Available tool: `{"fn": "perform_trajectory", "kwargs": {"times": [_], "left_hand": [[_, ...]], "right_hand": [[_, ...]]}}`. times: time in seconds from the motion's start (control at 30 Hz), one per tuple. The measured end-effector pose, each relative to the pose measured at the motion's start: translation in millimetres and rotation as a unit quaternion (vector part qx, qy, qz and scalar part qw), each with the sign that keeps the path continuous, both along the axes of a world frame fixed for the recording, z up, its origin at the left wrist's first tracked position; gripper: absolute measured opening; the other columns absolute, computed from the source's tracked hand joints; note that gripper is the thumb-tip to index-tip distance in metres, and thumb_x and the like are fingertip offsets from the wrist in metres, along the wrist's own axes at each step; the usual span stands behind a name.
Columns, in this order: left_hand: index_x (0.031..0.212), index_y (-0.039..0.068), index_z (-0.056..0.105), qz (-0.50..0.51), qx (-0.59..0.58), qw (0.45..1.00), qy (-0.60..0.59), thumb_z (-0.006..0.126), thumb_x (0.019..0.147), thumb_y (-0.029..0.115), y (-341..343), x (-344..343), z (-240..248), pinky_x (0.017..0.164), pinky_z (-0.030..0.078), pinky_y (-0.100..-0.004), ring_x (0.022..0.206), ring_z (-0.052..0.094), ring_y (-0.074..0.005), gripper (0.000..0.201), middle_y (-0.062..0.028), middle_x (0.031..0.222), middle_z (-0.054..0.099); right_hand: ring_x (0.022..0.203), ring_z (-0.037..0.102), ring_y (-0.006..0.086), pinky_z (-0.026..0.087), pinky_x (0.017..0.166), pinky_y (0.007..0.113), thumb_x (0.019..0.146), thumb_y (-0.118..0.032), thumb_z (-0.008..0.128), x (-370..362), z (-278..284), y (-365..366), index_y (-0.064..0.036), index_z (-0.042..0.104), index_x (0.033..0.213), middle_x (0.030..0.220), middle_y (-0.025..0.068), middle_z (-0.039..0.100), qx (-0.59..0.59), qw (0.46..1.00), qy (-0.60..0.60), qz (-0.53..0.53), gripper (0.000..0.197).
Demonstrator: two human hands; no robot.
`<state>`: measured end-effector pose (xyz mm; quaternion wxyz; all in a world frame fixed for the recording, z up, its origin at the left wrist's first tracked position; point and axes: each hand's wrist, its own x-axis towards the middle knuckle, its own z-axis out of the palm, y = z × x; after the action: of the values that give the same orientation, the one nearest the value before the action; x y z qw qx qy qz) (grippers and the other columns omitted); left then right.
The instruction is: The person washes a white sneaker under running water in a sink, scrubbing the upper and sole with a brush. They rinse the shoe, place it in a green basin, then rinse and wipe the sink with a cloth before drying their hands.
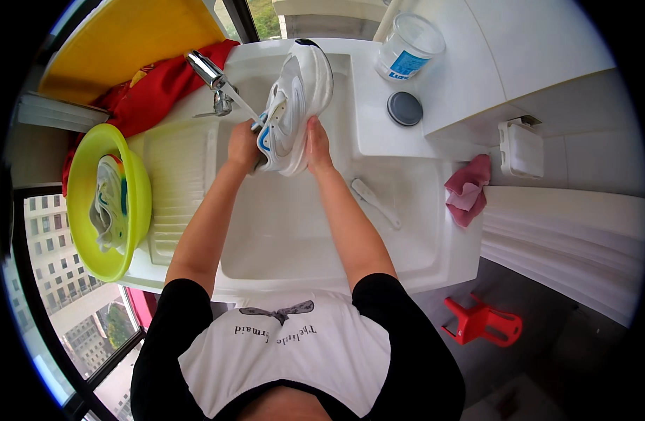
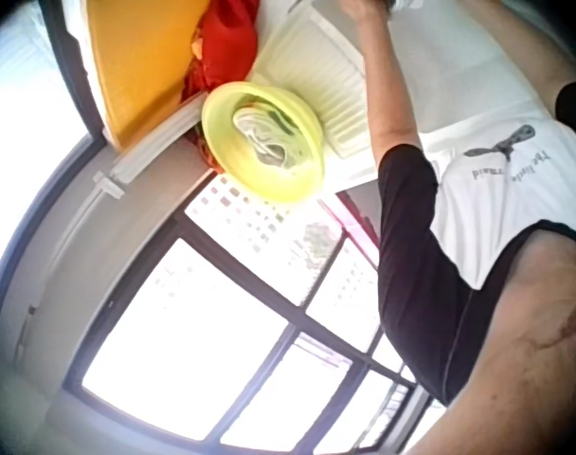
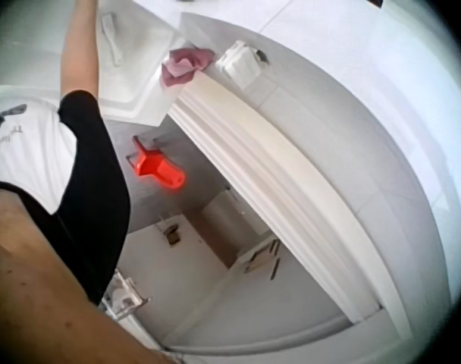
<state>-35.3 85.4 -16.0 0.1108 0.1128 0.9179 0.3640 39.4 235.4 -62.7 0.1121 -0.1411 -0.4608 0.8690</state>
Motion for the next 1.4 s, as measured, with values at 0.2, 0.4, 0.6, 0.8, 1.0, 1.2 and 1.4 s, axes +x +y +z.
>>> {"fn": "perform_trajectory", "kwargs": {"times": [0.2,0.4,0.6,0.8,1.0,1.2,1.4], "left_hand": [[0.101,0.000,0.056,0.011,0.223,0.939,0.263,0.059,0.083,0.018,6,61,7,0.086,0.042,-0.0411,0.091,0.056,-0.0366,0.026,-0.0142,0.076,0.061],[0.102,-0.001,0.057,-0.036,0.191,0.965,0.175,0.061,0.087,0.020,-1,71,-11,0.073,0.043,-0.0323,0.077,0.053,-0.0216,0.026,-0.0108,0.072,0.057],[0.095,-0.003,0.059,0.060,0.350,0.935,-0.003,0.064,0.086,0.027,8,52,28,0.055,0.039,-0.0295,0.059,0.041,-0.0116,0.032,-0.0059,0.067,0.055],[0.096,-0.002,0.063,0.077,0.228,0.971,-0.007,0.066,0.085,0.025,3,38,13,0.059,0.042,-0.0293,0.063,0.048,-0.0090,0.029,0.0021,0.073,0.060],[0.095,0.002,0.065,0.026,0.485,0.863,-0.142,0.068,0.083,0.017,-8,44,17,0.067,0.044,-0.0268,0.074,0.053,-0.0091,0.020,0.0005,0.085,0.062],[0.105,0.002,0.063,-0.043,0.306,0.951,-0.011,0.065,0.084,0.014,-6,38,38,0.071,0.045,-0.0252,0.077,0.054,-0.0099,0.025,-0.0028,0.086,0.065],[0.109,0.004,0.061,-0.069,0.295,0.953,0.019,0.060,0.084,0.010,-8,40,37,0.070,0.046,-0.0287,0.071,0.055,-0.0178,0.025,-0.0108,0.083,0.063]], "right_hand": [[0.117,0.043,0.0166,0.031,0.101,0.030,0.093,-0.053,0.042,-12,5,10,-0.0011,0.039,0.132,0.128,0.0077,0.047,0.039,0.997,0.025,-0.069,0.065],[0.118,0.044,0.0194,0.032,0.101,0.030,0.095,-0.050,0.042,-9,23,5,0.0005,0.037,0.133,0.129,0.0101,0.047,0.160,0.987,0.012,-0.020,0.064],[0.117,0.046,0.0221,0.034,0.099,0.031,0.093,-0.050,0.044,-2,19,-7,0.0002,0.037,0.132,0.126,0.0133,0.049,0.245,0.968,0.022,-0.053,0.064],[0.113,0.048,0.0225,0.035,0.098,0.032,0.091,-0.046,0.052,4,25,-25,0.0003,0.040,0.128,0.122,0.0131,0.051,0.284,0.955,0.040,-0.079,0.060],[0.110,0.049,0.0218,0.036,0.096,0.031,0.092,-0.044,0.052,-10,26,-5,0.0014,0.040,0.127,0.119,0.0130,0.052,0.294,0.952,0.020,-0.077,0.059],[0.109,0.049,0.0225,0.037,0.095,0.031,0.094,-0.053,0.041,-6,9,-26,0.0036,0.042,0.125,0.118,0.0137,0.053,0.201,0.973,-0.054,-0.097,0.065],[0.107,0.050,0.0193,0.040,0.092,0.031,0.093,-0.054,0.043,-12,7,-26,0.0024,0.044,0.123,0.118,0.0115,0.052,0.096,0.991,-0.047,-0.081,0.064]]}}
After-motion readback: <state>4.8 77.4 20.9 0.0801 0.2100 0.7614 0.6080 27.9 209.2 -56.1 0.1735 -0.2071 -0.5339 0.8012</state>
